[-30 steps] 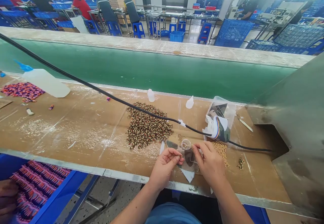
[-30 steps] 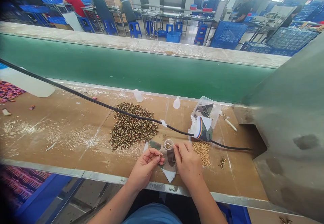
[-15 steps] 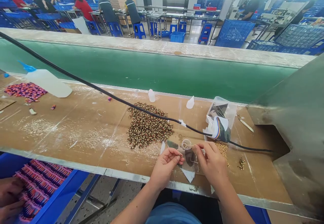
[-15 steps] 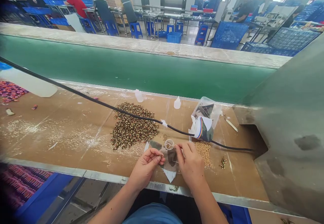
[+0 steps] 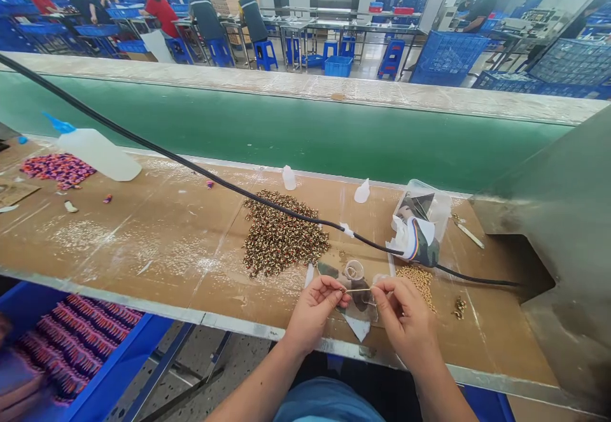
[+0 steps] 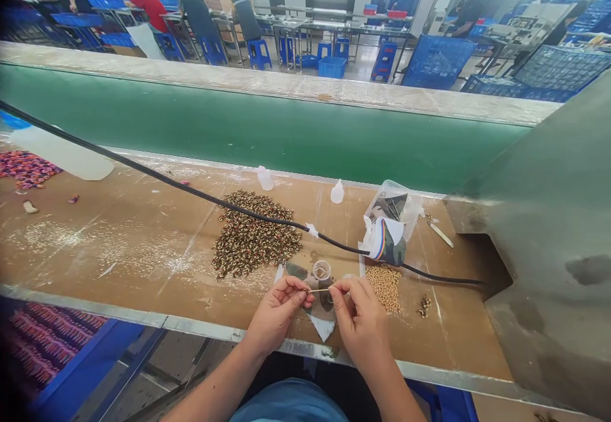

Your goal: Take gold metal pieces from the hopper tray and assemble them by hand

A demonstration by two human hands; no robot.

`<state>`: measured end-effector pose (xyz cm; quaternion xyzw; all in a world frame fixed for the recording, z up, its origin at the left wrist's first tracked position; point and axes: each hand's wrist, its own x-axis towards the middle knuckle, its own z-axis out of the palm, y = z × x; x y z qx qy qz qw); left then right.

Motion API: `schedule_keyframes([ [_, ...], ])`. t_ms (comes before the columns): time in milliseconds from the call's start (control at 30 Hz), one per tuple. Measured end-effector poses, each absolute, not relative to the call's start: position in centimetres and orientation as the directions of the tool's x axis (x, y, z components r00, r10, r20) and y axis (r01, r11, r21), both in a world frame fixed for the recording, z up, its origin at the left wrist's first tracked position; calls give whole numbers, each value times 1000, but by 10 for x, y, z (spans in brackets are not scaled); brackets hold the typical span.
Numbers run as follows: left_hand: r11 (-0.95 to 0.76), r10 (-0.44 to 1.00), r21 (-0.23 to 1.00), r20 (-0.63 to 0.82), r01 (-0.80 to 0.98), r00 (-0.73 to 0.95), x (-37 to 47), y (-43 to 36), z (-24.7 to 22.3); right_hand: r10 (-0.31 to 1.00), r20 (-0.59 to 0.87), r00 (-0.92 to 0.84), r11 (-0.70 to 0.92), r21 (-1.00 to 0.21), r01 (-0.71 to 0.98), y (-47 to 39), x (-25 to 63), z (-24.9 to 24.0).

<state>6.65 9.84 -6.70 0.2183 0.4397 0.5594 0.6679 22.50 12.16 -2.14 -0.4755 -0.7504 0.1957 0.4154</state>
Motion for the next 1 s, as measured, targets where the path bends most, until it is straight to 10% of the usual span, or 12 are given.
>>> schedule_keyframes([
  [1000, 281, 939, 831, -340, -480, -40, 64, 98, -71, 834, 495, -244, 498, -487, 718, 139, 219, -34],
])
